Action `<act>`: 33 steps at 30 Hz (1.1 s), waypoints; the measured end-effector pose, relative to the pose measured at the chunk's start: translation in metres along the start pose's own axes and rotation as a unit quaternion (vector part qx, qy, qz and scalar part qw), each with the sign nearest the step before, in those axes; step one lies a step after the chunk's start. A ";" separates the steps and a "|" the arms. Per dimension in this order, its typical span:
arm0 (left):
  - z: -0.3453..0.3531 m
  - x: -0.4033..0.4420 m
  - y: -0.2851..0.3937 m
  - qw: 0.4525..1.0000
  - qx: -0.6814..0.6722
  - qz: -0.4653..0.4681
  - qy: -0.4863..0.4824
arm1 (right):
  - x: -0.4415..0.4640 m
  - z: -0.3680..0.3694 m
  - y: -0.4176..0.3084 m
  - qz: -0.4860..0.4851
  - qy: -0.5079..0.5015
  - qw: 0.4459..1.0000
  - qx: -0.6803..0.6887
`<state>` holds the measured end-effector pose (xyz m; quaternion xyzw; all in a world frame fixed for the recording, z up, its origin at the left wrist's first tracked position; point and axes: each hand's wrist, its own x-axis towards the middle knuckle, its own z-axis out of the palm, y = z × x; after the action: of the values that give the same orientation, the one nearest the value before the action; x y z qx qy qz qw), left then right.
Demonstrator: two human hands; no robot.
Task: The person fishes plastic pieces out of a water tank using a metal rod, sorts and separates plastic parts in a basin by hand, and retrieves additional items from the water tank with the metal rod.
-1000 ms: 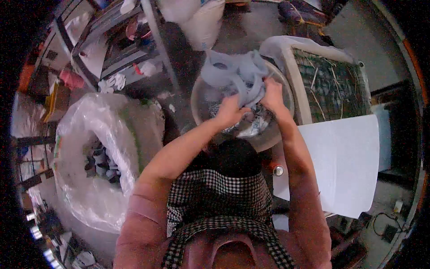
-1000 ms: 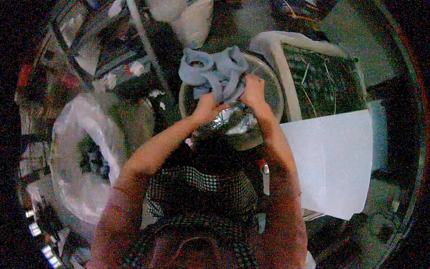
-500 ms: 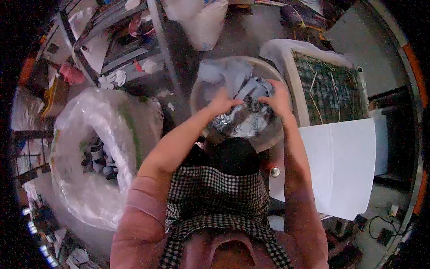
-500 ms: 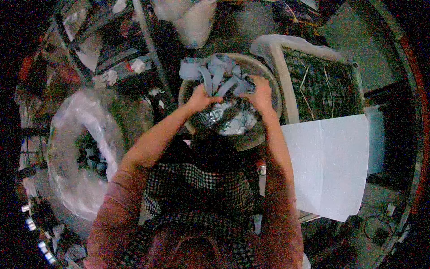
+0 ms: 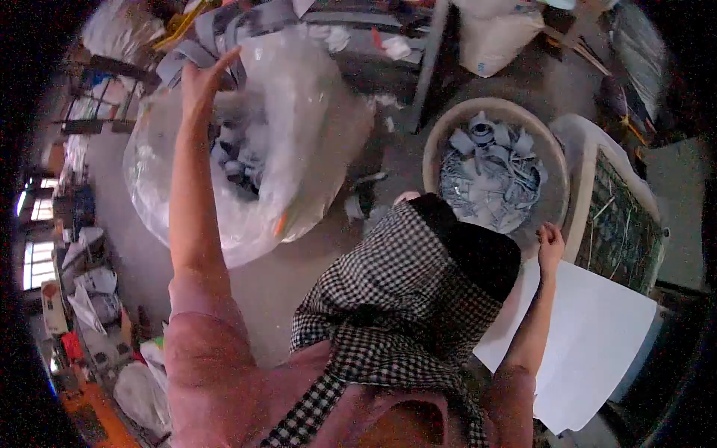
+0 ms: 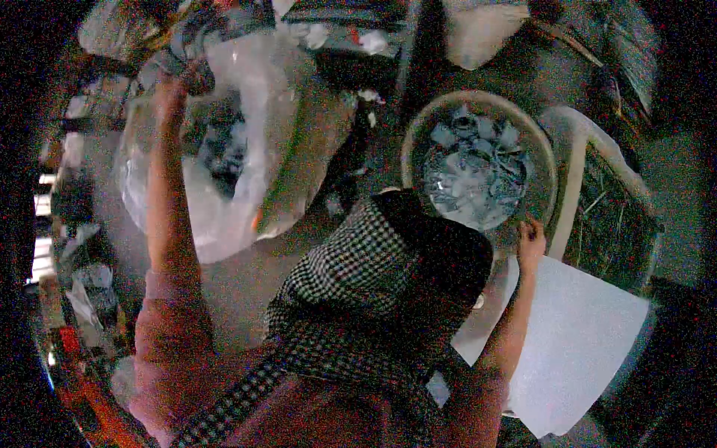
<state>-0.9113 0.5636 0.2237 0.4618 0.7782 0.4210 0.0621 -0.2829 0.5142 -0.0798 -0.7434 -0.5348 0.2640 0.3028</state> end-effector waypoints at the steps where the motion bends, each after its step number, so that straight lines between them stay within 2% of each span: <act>1: -0.006 0.001 -0.013 0.999 0.024 -0.019 0.038 | -0.004 0.001 -0.001 -0.040 0.000 0.994 -0.099; 2: 0.002 -0.010 -0.028 0.984 0.083 0.097 0.124 | -0.011 0.003 -0.006 -0.040 -0.005 0.994 -0.105; 4: 0.043 -0.050 -0.057 0.883 0.191 0.325 0.279 | -0.031 0.006 -0.006 -0.027 -0.024 0.994 -0.102; 5: 0.075 -0.093 -0.065 0.943 0.146 0.289 0.075 | -0.037 0.007 -0.008 -0.022 -0.026 0.993 -0.112; 6: 0.107 -0.136 -0.073 0.966 0.105 0.205 -0.113 | -0.043 0.008 -0.007 0.020 -0.076 0.990 -0.116; 7: 0.142 -0.165 -0.092 0.923 0.090 0.121 -0.355 | -0.049 0.006 -0.005 0.064 -0.124 0.983 -0.118; 8: 0.184 -0.201 -0.139 0.880 0.108 0.070 -0.456 | -0.057 0.004 -0.005 0.069 -0.122 0.982 -0.127; 9: 0.225 -0.223 -0.178 0.802 0.254 -0.044 -0.538 | -0.066 0.002 -0.008 0.078 -0.138 0.986 -0.054; 10: 0.253 -0.251 -0.225 0.795 0.285 -0.043 -0.533 | -0.075 -0.004 -0.010 0.086 -0.152 0.984 0.020; 11: 0.273 -0.268 -0.267 0.784 0.314 -0.063 -0.532 | -0.086 -0.007 -0.013 0.089 -0.140 0.986 0.016; 13: 0.297 -0.281 -0.324 0.751 0.357 -0.129 -0.541 | -0.108 -0.021 -0.020 -0.053 -0.150 0.974 -0.161; 16: 0.319 -0.269 -0.348 0.741 0.356 -0.105 -0.560 | -0.129 -0.047 0.007 -0.005 -0.152 0.968 -0.200; 17: 0.321 -0.263 -0.348 0.766 0.314 -0.043 -0.559 | -0.137 -0.056 -0.009 0.044 -0.129 0.966 -0.219; 18: 0.321 -0.256 -0.351 0.787 0.269 0.017 -0.555 | -0.143 -0.064 -0.011 0.053 -0.120 0.966 -0.224; 20: 0.322 -0.244 -0.340 0.813 0.174 0.139 -0.539 | -0.163 -0.076 -0.005 0.028 -0.028 0.970 -0.238; 21: 0.280 -0.230 -0.272 0.886 0.079 0.091 -0.448 | -0.173 -0.085 -0.008 0.042 -0.006 0.970 -0.240; 22: 0.233 -0.212 -0.195 0.935 -0.029 0.063 -0.347 | -0.182 -0.092 -0.017 0.009 0.009 0.961 -0.277; 23: 0.194 -0.196 -0.136 0.948 0.039 0.125 -0.290 | -0.194 -0.103 -0.025 -0.016 0.028 0.947 -0.318; 24: 0.154 -0.184 -0.094 0.960 -0.094 0.073 -0.254 | -0.203 -0.109 -0.037 -0.008 0.068 0.944 -0.321; 25: 0.130 -0.170 -0.091 0.962 -0.132 0.066 -0.230 | -0.211 -0.118 -0.035 -0.017 0.106 0.938 -0.328; 27: 0.082 -0.142 -0.088 0.970 -0.192 0.073 -0.127 | -0.234 -0.154 -0.045 -0.032 0.195 0.901 -0.385; 29: 0.035 -0.104 -0.099 0.973 -0.217 0.078 -0.022 | -0.259 -0.195 -0.053 -0.002 0.317 0.839 -0.443; 30: 0.016 -0.086 -0.105 0.969 -0.231 0.091 0.004 | -0.271 -0.214 -0.063 0.015 0.374 0.795 -0.477; 31: 0.010 -0.072 -0.132 0.953 -0.256 0.161 -0.007 | -0.290 -0.240 -0.048 0.064 0.416 0.773 -0.475; 32: 0.003 -0.059 -0.132 0.940 -0.273 0.203 -0.012 | -0.307 -0.256 -0.041 0.113 0.492 0.724 -0.470; 33: -0.007 -0.055 -0.110 0.925 -0.290 0.245 -0.019 | -0.324 -0.273 -0.031 0.134 0.523 0.654 -0.530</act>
<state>-0.9572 0.4925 0.1335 0.6079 0.4832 0.6216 0.1027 -0.2001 0.1665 0.1501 -0.8563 -0.2317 -0.4590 0.0485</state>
